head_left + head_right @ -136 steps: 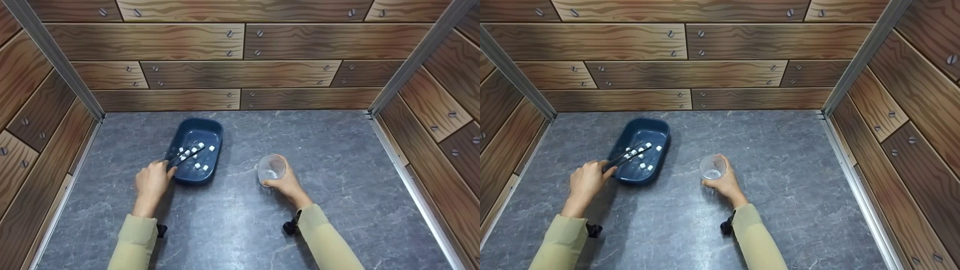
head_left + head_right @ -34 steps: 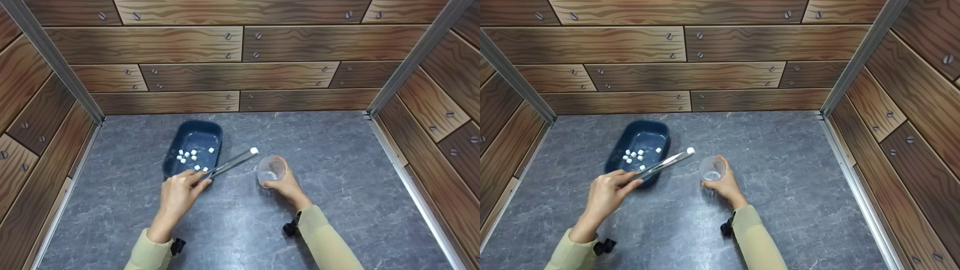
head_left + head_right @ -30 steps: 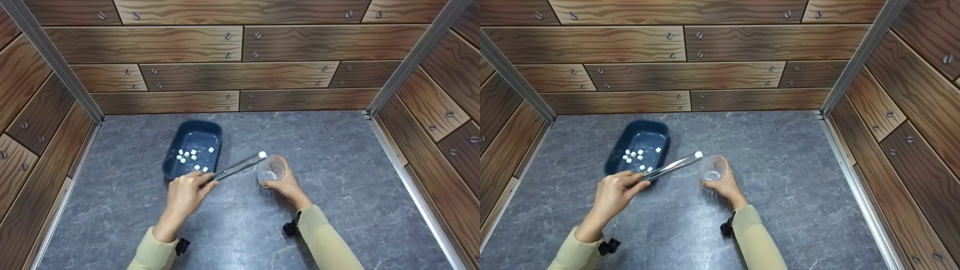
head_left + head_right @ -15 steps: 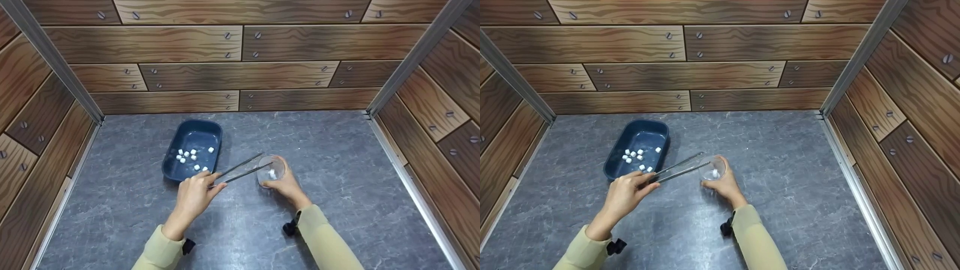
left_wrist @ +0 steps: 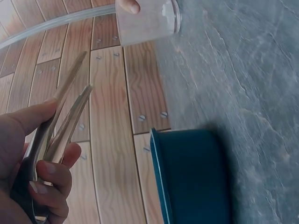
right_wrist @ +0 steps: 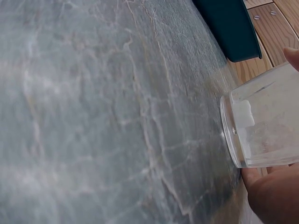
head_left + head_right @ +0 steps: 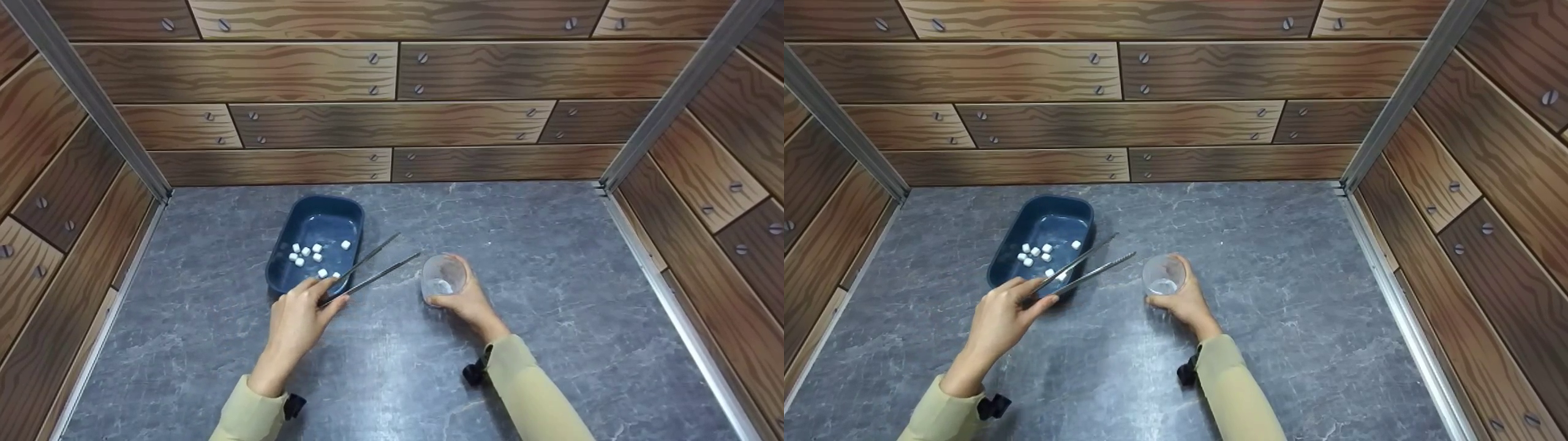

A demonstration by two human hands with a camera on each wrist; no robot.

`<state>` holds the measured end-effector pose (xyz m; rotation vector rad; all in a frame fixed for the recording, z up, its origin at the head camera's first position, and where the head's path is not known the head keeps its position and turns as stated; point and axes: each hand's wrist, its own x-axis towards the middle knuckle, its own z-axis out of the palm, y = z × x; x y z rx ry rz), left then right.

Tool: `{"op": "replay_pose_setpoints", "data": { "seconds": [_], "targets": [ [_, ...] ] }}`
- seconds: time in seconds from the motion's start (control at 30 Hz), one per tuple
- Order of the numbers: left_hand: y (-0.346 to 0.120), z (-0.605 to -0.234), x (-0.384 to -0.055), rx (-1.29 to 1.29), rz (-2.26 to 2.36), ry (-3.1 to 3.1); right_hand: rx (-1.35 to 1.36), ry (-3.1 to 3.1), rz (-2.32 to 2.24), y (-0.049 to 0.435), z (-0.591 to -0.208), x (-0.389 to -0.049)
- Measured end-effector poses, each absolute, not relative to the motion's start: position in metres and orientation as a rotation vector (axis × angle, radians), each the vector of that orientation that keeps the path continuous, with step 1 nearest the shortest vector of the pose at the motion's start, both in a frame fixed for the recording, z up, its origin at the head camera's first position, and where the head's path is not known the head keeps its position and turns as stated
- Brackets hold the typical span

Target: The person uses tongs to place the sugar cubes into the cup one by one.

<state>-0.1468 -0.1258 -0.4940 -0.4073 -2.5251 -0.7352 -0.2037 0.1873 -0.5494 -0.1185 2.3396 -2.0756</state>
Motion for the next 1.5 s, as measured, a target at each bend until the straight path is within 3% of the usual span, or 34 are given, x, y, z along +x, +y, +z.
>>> {"op": "replay_pose_setpoints", "data": {
  "seconds": [0.27, 0.5, 0.77, 1.03, 1.5],
  "targets": [
    [-0.143, -0.498, -0.143, -0.286, -0.752, -2.543, -0.062, 2.324, -2.080, 0.194, -0.580, -0.219],
    [-0.159, -0.498, -0.143, -0.200, -0.772, -2.546, -0.059, 2.374, -2.061, 0.195, -0.584, -0.219],
    [-0.180, -0.500, -0.149, -0.124, -0.749, -2.541, -0.034, 2.372, -2.033, 0.194, -0.580, -0.217],
    [-0.199, -0.503, -0.152, -0.024, -0.655, -2.644, -0.076, 2.374, -2.012, 0.188, -0.549, -0.204],
    [-0.208, -0.505, -0.152, 0.076, -0.604, -2.732, -0.042, 2.361, -2.002, 0.188, -0.547, -0.203]
  ]
}}
